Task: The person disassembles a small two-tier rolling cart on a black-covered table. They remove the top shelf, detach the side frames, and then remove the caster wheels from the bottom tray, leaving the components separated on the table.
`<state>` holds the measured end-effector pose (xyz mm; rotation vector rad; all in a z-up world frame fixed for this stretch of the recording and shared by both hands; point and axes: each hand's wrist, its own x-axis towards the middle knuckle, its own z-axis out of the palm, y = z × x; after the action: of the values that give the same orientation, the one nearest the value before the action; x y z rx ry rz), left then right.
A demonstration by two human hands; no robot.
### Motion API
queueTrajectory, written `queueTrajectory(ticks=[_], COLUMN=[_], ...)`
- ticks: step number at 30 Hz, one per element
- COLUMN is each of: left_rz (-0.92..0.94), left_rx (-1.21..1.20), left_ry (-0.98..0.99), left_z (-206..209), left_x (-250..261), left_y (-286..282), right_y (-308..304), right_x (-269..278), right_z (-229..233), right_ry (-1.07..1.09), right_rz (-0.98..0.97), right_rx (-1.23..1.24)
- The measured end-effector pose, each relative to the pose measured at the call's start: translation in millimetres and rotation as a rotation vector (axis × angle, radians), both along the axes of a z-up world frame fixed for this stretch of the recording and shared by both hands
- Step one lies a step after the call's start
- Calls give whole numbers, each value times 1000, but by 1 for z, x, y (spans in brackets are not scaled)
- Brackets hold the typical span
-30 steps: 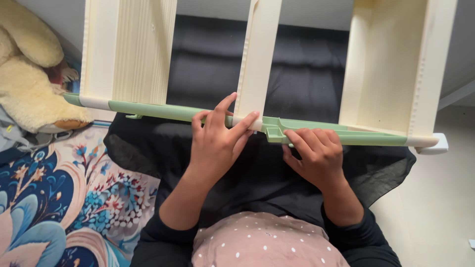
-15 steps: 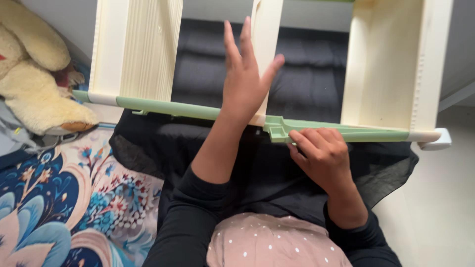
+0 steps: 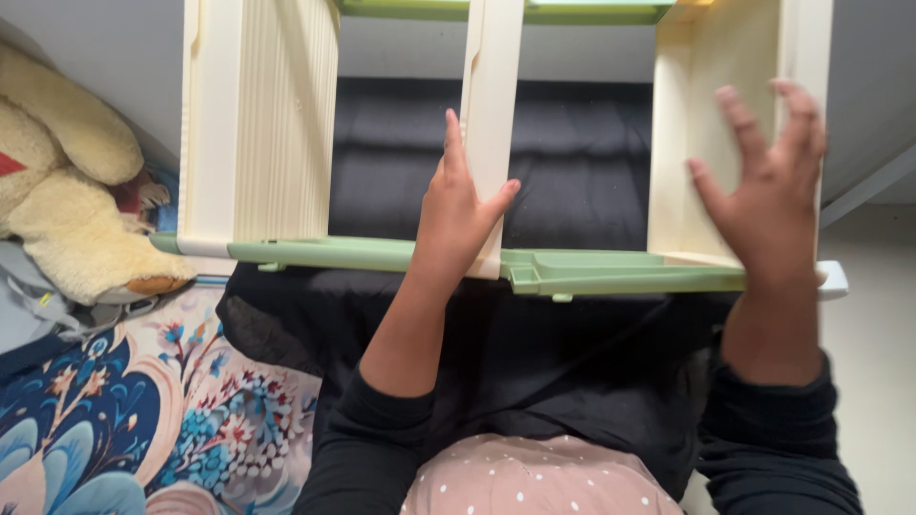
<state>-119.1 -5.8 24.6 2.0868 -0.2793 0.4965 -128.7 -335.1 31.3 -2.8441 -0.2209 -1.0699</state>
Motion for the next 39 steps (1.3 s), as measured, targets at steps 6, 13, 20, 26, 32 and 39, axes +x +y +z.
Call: queueTrajectory(ticks=[6,13,20,26,32,39], left_rz=[-37,-47,-27,-30,81,18], left_rx=[-63,-30,-38,-59,-15,10], left_ry=[-65,-225,-456,-537,-631,-529], left_z=[0,-18,-75,-147,-197,-203], left_x=[-8,2,62,119,137,127], left_y=[2,-5,-8,-11,-5,-4], right_y=[-29,-35,-34,-29,-22,-18], right_x=[18,32,85,127,136,133], right_z=[-18,-30,-77,-135,-176,-194], right_ry=[97,-93,-456,-659,-681,-572], right_rz=[-170,-81,111,131,129,78], right_rx=[174,384,460,457,482,455])
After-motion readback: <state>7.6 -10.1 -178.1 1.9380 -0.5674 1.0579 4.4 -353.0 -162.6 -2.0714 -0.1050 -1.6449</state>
